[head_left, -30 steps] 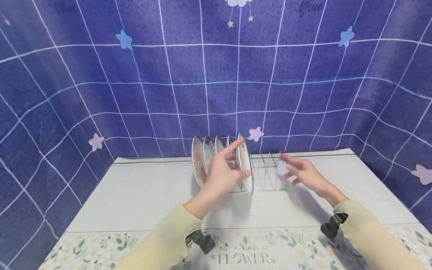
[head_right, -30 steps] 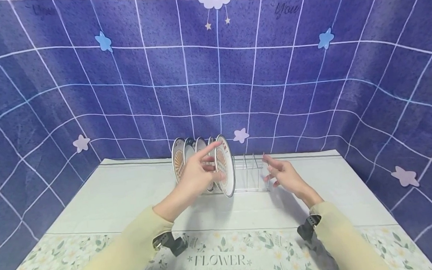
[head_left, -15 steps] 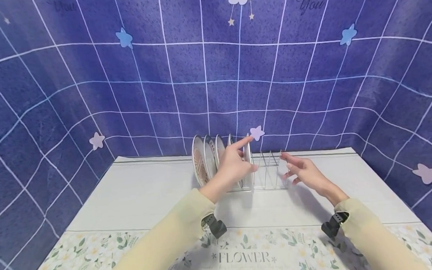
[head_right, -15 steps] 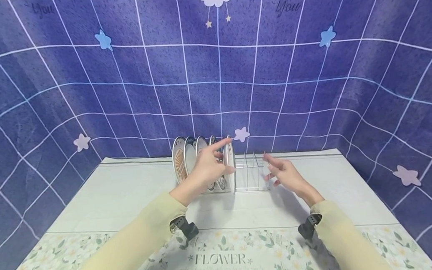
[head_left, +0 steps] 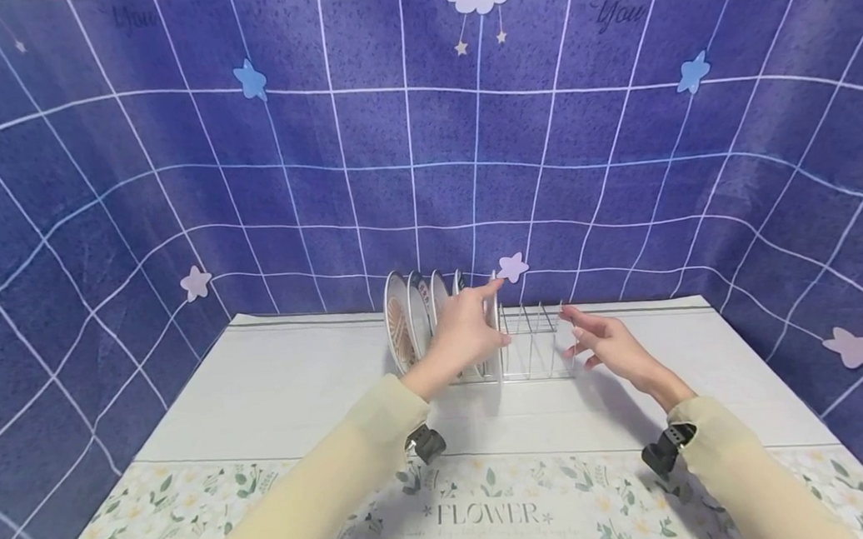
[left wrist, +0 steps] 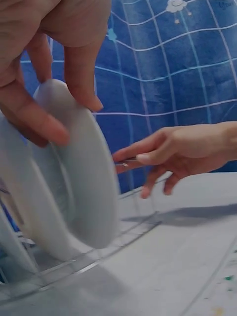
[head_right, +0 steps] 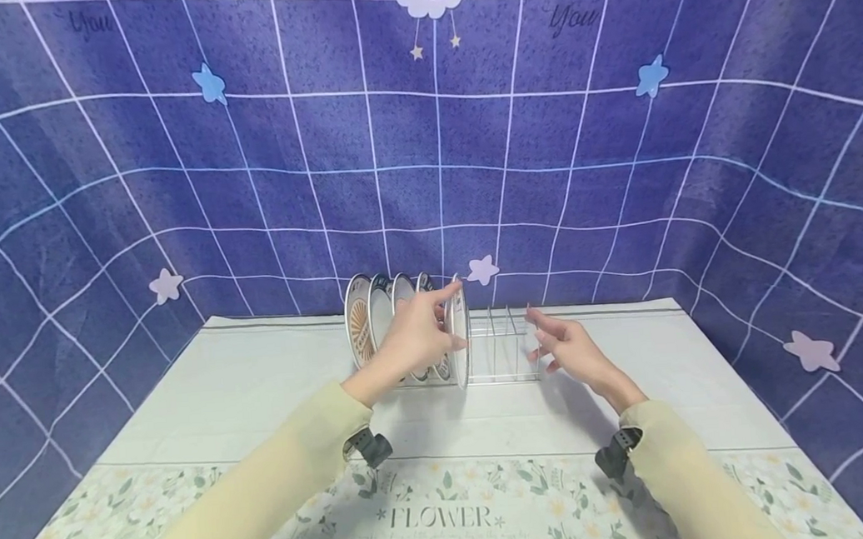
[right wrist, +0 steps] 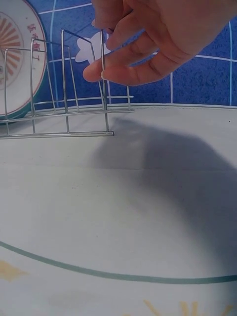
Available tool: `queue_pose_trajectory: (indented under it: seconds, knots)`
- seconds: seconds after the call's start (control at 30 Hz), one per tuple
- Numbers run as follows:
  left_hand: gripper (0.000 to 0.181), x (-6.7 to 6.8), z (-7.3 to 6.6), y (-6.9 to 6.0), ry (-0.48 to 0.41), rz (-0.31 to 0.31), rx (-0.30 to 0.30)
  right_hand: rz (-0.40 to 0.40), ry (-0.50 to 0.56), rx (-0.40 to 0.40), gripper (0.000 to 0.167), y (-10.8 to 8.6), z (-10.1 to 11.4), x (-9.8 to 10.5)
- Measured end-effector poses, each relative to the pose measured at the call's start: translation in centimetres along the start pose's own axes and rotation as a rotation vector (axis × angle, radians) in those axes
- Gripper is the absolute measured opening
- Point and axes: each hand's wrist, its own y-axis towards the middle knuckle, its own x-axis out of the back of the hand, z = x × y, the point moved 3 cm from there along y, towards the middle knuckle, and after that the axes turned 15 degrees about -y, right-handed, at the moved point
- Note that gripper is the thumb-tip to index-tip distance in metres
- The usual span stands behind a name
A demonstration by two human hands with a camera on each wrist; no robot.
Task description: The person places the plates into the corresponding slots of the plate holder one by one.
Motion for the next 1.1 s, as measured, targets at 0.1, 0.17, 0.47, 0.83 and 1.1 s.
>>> queue_pose_trajectory:
  seconds: [0.1,0.17,0.47,0.83,1.1]
  knots:
    - [0.098,0.3,0.1,0.4,0.064,-0.006,-0.007,0.004,0.0,0.002,0.053,0.0,0.0,0.0]
    - [0.099,0.5,0.1,0.6,0.092,-0.005,-0.013,0.004,0.0,0.005,0.053,0.1,-0.1,-0.1]
    - [0.097,0.5,1.1,0.9,0.034,0.022,-0.025,0.001,0.0,0.007,0.053,0.1,-0.4,-0.1]
    - [0.094,0.0,1.6,1.1,0.024,-0.008,-0.01,-0.002,-0.006,-0.001,0.053,0.1,-0.3,0.0]
    - [0.093,-0.2,1.9,1.3,-0.029,0.018,0.002,-0.001,0.005,-0.002,0.053,0.0,-0.2,0.1]
